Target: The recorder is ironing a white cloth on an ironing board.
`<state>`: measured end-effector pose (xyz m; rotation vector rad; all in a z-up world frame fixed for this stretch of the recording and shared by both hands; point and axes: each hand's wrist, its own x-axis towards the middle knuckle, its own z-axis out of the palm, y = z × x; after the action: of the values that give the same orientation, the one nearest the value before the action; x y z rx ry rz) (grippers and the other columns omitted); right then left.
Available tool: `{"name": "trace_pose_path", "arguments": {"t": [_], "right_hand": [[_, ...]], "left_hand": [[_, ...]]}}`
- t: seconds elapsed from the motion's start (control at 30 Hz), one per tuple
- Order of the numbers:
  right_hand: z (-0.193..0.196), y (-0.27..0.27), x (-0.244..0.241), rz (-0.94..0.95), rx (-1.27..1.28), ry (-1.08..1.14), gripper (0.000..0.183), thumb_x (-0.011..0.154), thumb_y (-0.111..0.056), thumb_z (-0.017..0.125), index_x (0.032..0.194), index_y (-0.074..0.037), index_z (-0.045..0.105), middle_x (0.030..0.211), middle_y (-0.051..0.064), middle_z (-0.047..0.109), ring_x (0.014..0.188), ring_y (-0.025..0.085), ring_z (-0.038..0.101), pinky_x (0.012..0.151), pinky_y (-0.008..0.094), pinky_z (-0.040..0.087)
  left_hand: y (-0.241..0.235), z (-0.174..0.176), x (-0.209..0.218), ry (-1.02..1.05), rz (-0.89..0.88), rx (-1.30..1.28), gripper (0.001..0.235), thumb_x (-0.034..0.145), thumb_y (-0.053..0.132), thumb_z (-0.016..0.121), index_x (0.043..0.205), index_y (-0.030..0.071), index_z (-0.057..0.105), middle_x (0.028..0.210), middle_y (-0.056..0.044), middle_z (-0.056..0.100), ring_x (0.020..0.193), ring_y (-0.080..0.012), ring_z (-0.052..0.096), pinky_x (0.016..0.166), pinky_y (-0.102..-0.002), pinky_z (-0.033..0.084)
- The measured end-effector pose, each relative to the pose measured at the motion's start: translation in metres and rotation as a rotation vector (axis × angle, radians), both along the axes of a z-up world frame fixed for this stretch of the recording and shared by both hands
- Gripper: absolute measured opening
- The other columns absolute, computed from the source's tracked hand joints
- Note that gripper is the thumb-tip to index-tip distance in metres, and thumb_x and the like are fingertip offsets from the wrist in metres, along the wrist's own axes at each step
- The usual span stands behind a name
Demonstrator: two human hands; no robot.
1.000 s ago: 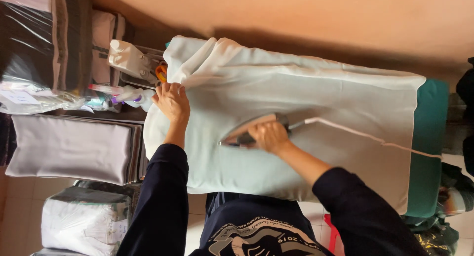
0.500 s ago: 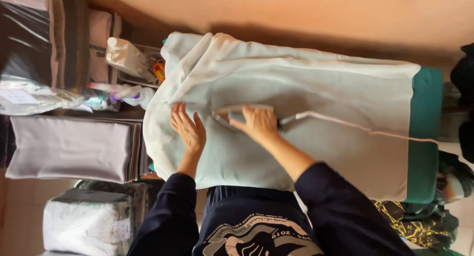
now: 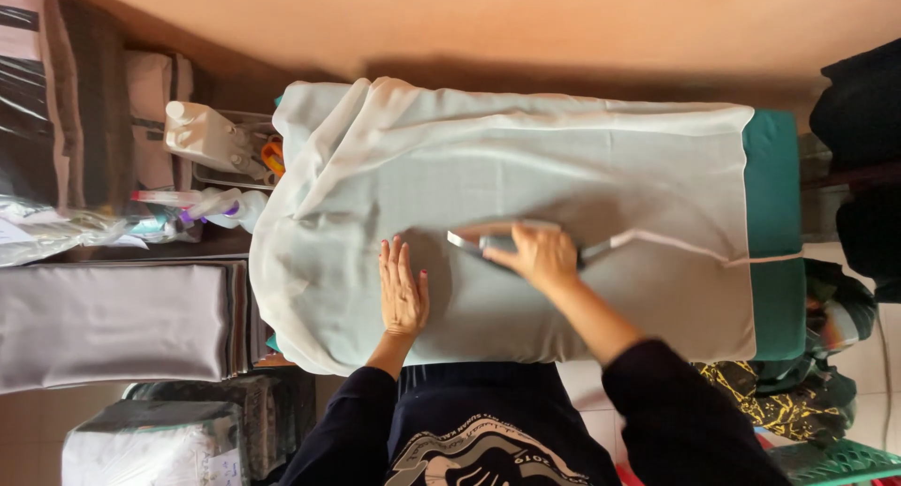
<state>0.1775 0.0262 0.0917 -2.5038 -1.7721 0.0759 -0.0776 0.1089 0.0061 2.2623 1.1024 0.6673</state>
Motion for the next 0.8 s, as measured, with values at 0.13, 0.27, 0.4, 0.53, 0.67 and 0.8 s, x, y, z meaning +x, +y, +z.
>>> {"name": "trace_pose_path", "arguments": {"t": [0.13, 0.27, 0.4, 0.53, 0.67, 0.8], "right_hand": [[0.001, 0.073, 0.056, -0.071, 0.091, -0.006, 0.068, 0.076, -0.076, 0.073, 0.081, -0.009, 0.07, 0.067, 0.015, 0.069, 0.064, 0.035, 0.07, 0.059, 0.049, 0.055], [-0.007, 0.103, 0.066, -0.043, 0.169, 0.008, 0.065, 0.075, -0.074, 0.075, 0.076, -0.009, 0.068, 0.069, 0.015, 0.07, 0.066, 0.037, 0.07, 0.063, 0.05, 0.055], [0.005, 0.054, 0.016, 0.023, 0.106, 0.104, 0.063, 0.075, -0.072, 0.073, 0.078, -0.009, 0.069, 0.072, 0.015, 0.071, 0.066, 0.036, 0.069, 0.06, 0.05, 0.052], [-0.004, -0.041, -0.036, 0.142, 0.061, 0.151, 0.062, 0.079, -0.07, 0.068, 0.086, -0.009, 0.068, 0.076, 0.013, 0.07, 0.071, 0.032, 0.069, 0.065, 0.045, 0.052], [-0.027, -0.136, -0.047, 0.167, 0.11, 0.309, 0.053, 0.08, -0.061, 0.07, 0.094, -0.01, 0.064, 0.079, 0.007, 0.07, 0.07, 0.027, 0.07, 0.06, 0.041, 0.054], [-0.011, -0.143, 0.0, 0.055, 0.068, 0.256, 0.062, 0.081, -0.073, 0.065, 0.081, -0.01, 0.063, 0.068, 0.009, 0.067, 0.062, 0.028, 0.069, 0.054, 0.042, 0.054]], "left_hand": [[-0.002, 0.0, 0.0, 0.039, 0.021, -0.005, 0.061, 0.103, 0.021, 0.051, 0.155, -0.002, 0.03, 0.165, -0.018, 0.029, 0.156, -0.0425, 0.019, 0.127, -0.052, 0.022], [-0.003, 0.005, 0.002, 0.039, 0.037, -0.042, 0.063, 0.104, 0.026, 0.049, 0.155, -0.003, 0.029, 0.166, -0.019, 0.027, 0.156, -0.0436, 0.018, 0.126, -0.051, 0.022], [-0.003, 0.006, 0.0, -0.042, 0.016, -0.034, 0.064, 0.103, 0.025, 0.049, 0.155, -0.004, 0.028, 0.166, -0.021, 0.027, 0.157, -0.0449, 0.018, 0.127, -0.052, 0.022], [-0.002, 0.003, 0.003, -0.096, 0.032, -0.007, 0.062, 0.101, 0.024, 0.05, 0.154, -0.004, 0.032, 0.164, -0.022, 0.03, 0.156, -0.046, 0.02, 0.127, -0.055, 0.021], [-0.01, -0.009, 0.027, 0.086, 0.074, 0.071, 0.061, 0.099, 0.024, 0.05, 0.152, -0.003, 0.036, 0.165, -0.022, 0.03, 0.156, -0.0456, 0.019, 0.128, -0.057, 0.016], [-0.038, -0.005, 0.079, 0.169, 0.009, 0.04, 0.066, 0.098, 0.028, 0.051, 0.155, -0.001, 0.034, 0.168, -0.019, 0.024, 0.158, -0.0439, 0.015, 0.128, -0.056, 0.013]]}}
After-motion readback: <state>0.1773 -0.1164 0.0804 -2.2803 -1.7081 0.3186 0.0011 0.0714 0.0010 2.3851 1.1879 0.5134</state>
